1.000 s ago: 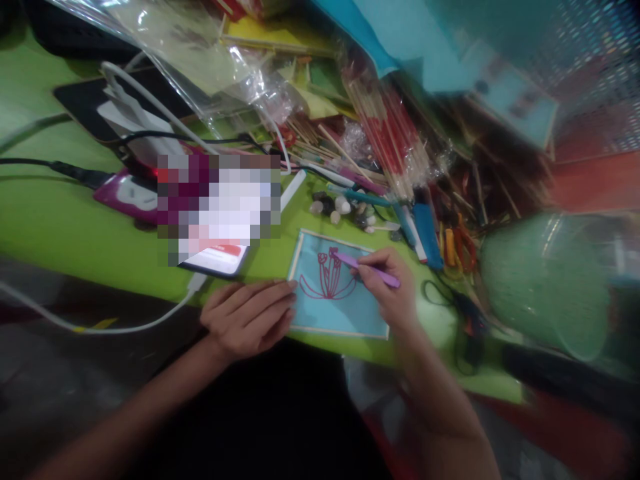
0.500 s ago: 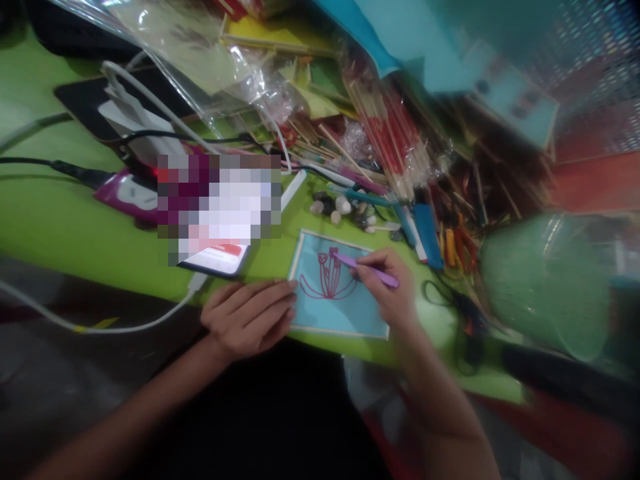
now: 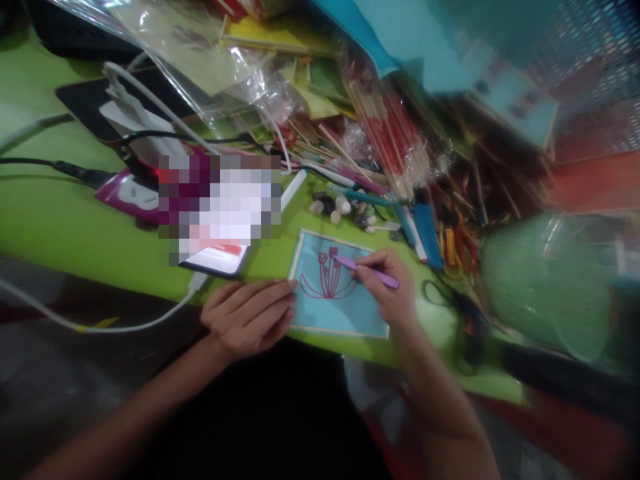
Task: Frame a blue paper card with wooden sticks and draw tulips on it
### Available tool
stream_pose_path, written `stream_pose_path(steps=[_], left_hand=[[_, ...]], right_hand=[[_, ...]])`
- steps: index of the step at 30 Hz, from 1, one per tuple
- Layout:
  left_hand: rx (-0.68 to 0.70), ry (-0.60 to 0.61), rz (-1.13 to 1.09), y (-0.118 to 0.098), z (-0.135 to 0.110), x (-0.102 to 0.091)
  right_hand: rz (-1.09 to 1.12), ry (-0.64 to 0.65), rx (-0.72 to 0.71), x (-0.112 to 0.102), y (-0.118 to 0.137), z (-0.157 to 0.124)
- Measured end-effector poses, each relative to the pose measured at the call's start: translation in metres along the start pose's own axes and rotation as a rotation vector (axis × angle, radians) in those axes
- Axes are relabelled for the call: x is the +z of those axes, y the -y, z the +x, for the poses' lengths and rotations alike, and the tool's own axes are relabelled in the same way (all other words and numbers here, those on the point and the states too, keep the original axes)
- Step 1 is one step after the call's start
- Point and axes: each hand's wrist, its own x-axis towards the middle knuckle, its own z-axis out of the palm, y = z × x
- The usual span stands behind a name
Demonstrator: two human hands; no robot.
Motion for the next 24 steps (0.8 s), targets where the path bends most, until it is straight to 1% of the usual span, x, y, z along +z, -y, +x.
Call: stream_pose_path(steps=[12, 14, 20, 24], left_hand=[[0.001, -0.005, -0.012, 0.000, 0.000, 0.001], [0.000, -0.005, -0.010, 0.000, 0.000, 0.001], [0.005, 0.007, 0.004, 0.001, 0.000, 0.000], [0.012, 0.007, 0.000, 0.002, -0.001, 0.000]], right_hand=[[0.020, -0.010, 0.004, 0.000, 0.000, 0.000], [0.048, -0.030, 0.014, 0.000, 0.001, 0.000], [0.126, -0.144, 0.039, -0.008, -0.001, -0.001], [0.100, -0.127, 0.054, -0.009, 0.000, 0.000]])
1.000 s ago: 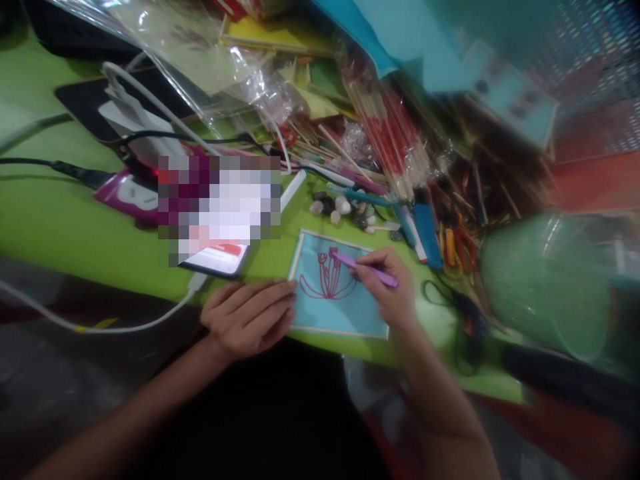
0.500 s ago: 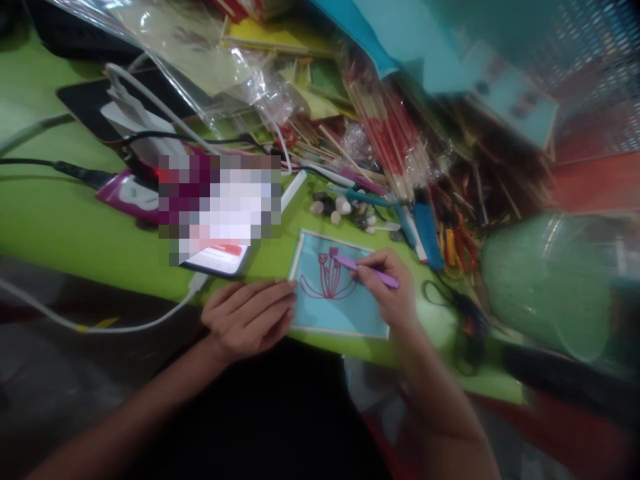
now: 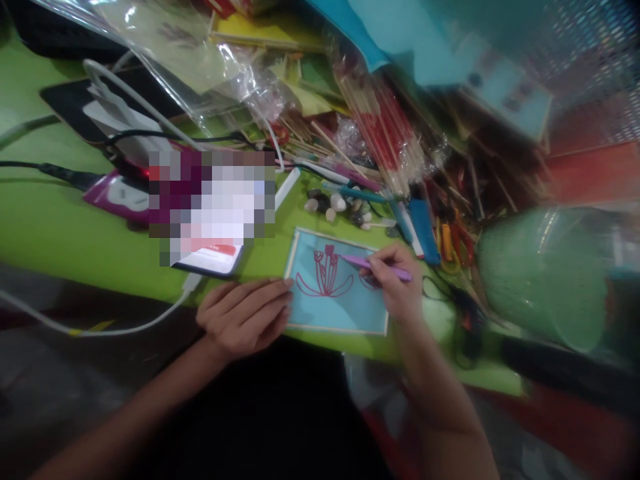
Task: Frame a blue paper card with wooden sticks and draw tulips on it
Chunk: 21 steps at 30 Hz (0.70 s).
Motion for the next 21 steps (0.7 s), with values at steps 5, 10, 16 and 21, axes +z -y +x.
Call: stream_pose_path(steps=[5, 10, 16, 21], left_hand=[[-0.006, 0.001, -0.010, 0.0001, -0.0008, 0.0002], [0.004, 0.004, 0.001, 0.0001, -0.0007, 0.0003], [-0.009, 0.002, -0.001, -0.0001, -0.0016, 0.0005], [0.001, 0.005, -0.001, -0.0005, 0.0005, -0.0002]], right_hand=[[-0.028, 0.014, 0.002, 0.0049, 0.0060, 0.0002], [-0.018, 0.042, -0.028, 0.0057, 0.0076, 0.0003], [-0.028, 0.048, -0.011, 0.0065, 0.0085, 0.0015], [-0.051, 0.061, -0.007, 0.0066, 0.0098, 0.0011]])
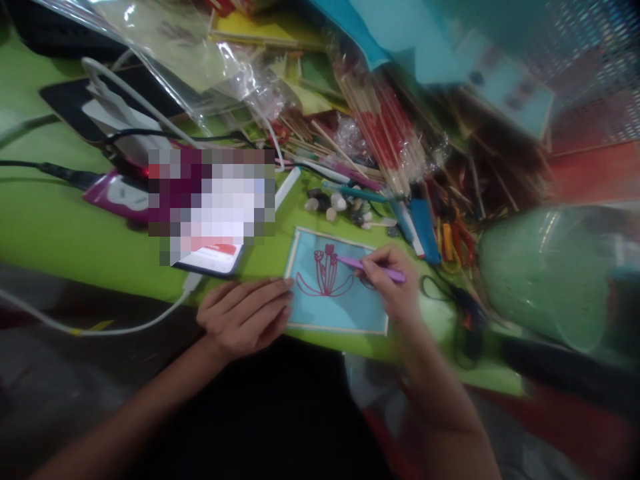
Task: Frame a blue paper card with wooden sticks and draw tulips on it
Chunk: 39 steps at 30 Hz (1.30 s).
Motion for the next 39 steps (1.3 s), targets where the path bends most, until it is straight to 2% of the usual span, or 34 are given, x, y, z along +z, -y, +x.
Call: stream_pose_path(steps=[39], left_hand=[[0.007, -0.002, -0.005, 0.0001, 0.0018, -0.0005]], right_hand=[[0.045, 0.010, -0.017, -0.0016, -0.0028, 0.0002]])
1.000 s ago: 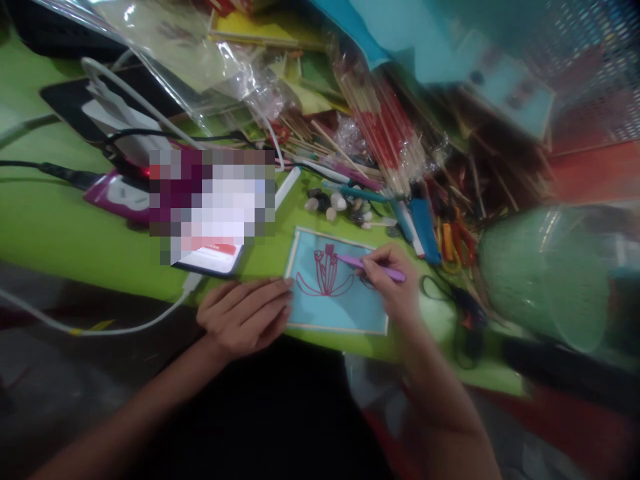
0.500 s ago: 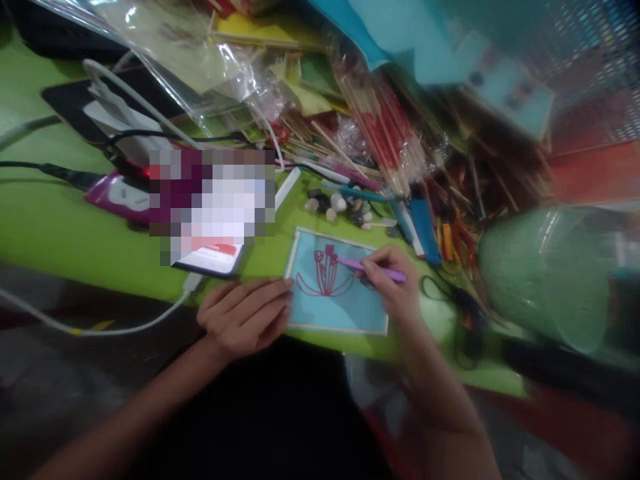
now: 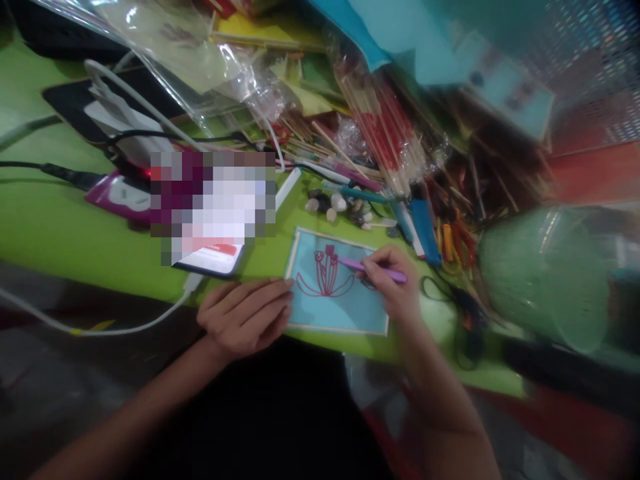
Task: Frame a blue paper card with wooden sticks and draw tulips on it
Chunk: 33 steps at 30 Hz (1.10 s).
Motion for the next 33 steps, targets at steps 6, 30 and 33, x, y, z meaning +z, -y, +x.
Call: stream_pose_path(steps=[6, 30, 33], left_hand=[[-0.004, 0.005, 0.002, 0.0002, -0.0027, 0.0010], [-0.006, 0.007, 0.006, 0.0001, -0.0017, 0.0000], [-0.008, 0.007, 0.004, 0.0003, -0.0022, 0.0000]], right_hand=[[0.040, 0.013, 0.002, -0.0003, -0.0006, -0.0004], [-0.010, 0.019, 0.014, 0.0016, -0.0003, -0.0005], [-0.022, 0.012, 0.007, 0.0012, -0.0009, -0.0007]])
